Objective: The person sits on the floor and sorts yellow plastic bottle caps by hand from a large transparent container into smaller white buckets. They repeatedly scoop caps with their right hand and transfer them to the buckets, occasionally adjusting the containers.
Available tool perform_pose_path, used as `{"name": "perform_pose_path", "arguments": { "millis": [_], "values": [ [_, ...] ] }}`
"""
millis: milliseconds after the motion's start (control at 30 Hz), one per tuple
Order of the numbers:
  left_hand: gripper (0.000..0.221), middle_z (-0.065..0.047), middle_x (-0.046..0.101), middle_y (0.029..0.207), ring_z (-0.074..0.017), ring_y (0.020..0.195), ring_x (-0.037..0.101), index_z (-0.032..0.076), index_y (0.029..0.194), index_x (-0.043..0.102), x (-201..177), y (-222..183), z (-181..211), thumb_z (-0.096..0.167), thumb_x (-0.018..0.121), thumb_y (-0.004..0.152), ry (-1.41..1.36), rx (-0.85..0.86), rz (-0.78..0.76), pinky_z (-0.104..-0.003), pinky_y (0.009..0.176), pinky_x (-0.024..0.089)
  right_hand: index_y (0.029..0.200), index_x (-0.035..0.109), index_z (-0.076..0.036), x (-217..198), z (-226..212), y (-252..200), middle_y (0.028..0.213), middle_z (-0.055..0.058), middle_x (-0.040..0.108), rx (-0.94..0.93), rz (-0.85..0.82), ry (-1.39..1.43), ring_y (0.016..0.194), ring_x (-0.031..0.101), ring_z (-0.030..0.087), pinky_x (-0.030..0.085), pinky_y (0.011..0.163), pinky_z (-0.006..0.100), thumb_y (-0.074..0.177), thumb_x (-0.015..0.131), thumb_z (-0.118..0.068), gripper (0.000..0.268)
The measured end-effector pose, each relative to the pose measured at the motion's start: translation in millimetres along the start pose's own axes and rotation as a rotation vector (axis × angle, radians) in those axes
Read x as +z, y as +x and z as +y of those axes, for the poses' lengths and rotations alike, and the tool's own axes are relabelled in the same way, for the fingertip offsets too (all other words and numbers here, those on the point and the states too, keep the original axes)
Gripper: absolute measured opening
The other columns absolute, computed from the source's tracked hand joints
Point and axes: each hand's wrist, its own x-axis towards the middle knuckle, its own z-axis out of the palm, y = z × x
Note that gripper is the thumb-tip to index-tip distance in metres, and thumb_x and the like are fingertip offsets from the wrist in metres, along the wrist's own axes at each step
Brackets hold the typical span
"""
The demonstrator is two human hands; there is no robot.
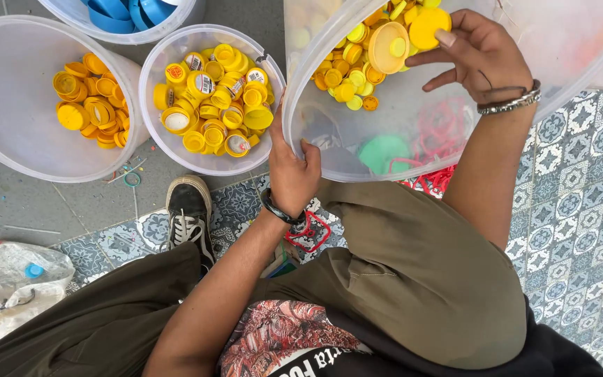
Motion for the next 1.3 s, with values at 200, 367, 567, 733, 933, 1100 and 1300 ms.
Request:
{"name": "perform_pose_path", "arguments": {
  "millis": [200,367,567,733,933,1100,1300],
  "values": [
    [0.077,-0.027,0.048,0.153,-0.0451,0.138,0.056,0.000,0.160,0.023,8,2,3,-0.007,0.053,0.090,-0.040,-0.073,0.065,-0.045,0.112,0.051,0.125,0.050,0.006,35,-78,-54,0.134,0.037,0.061,-0.231,-0.556,0.157,0.111,0.072,0.038,0.064,0.079,0.045,0.105,0.056,-0.007,0.024],
    [0.082,-0.028,0.043,0.159,-0.0455,0.143,0.051,0.003,0.161,0.022,1,7,0,-0.008,0.053,0.085,-0.003,0.049,0.182,-0.045,0.112,0.051,0.126,0.051,0.009,128,-137,-36,0.130,0.034,0.066,-0.309,-0.908,-0.165,0.112,0.075,0.035,0.066,0.087,0.043,0.099,0.056,-0.004,0.030],
    [0.040,-0.020,0.067,0.126,-0.0392,0.117,0.064,0.003,0.133,0.056,40,-5,-42,0.008,0.068,0.095,0.049,-0.091,0.035,-0.047,0.096,0.054,0.141,0.043,-0.001,251,-153,-11,0.108,0.018,0.076,-0.408,-0.551,-0.760,0.097,0.076,0.030,0.061,0.076,0.036,0.102,0.062,-0.011,0.045],
    [0.014,-0.015,0.075,0.098,-0.0367,0.099,0.074,0.011,0.102,0.073,50,-9,-56,0.008,0.068,0.089,0.004,-0.090,-0.051,-0.047,0.084,0.059,0.144,0.047,-0.002,276,-115,23,0.103,0.018,0.076,-0.504,-0.636,-0.758,0.094,0.076,0.032,0.059,0.076,0.040,0.108,0.057,-0.006,0.038],
    [0.076,-0.024,0.055,0.139,-0.0440,0.109,0.065,0.000,0.153,0.036,16,6,-10,0.005,0.068,0.085,-0.020,-0.161,-0.029,-0.051,0.091,0.055,0.157,0.034,-0.001,251,-178,-11,0.136,0.018,0.070,-0.355,-0.536,-0.724,0.086,0.076,0.020,0.062,0.076,0.032,0.107,0.050,-0.003,0.052],
    [0.088,-0.020,0.037,0.164,-0.0406,0.150,0.045,0.007,0.160,0.024,6,8,-5,-0.009,0.058,0.081,-0.049,0.117,0.111,-0.045,0.118,0.049,0.137,0.055,0.002,89,-129,-18,0.125,0.018,0.070,-0.183,-0.523,-0.551,0.108,0.073,0.025,0.064,0.086,0.035,0.107,0.049,0.002,0.031],
    [0.080,-0.021,0.040,0.164,-0.0404,0.146,0.050,0.004,0.161,0.026,-6,8,4,-0.008,0.053,0.087,-0.103,0.010,0.025,-0.040,0.111,0.053,0.138,0.064,-0.004,65,-22,18,0.121,0.017,0.072,0.113,-0.110,-0.993,0.109,0.071,0.030,0.057,0.086,0.041,0.101,0.070,-0.028,0.044]
  ]
}}
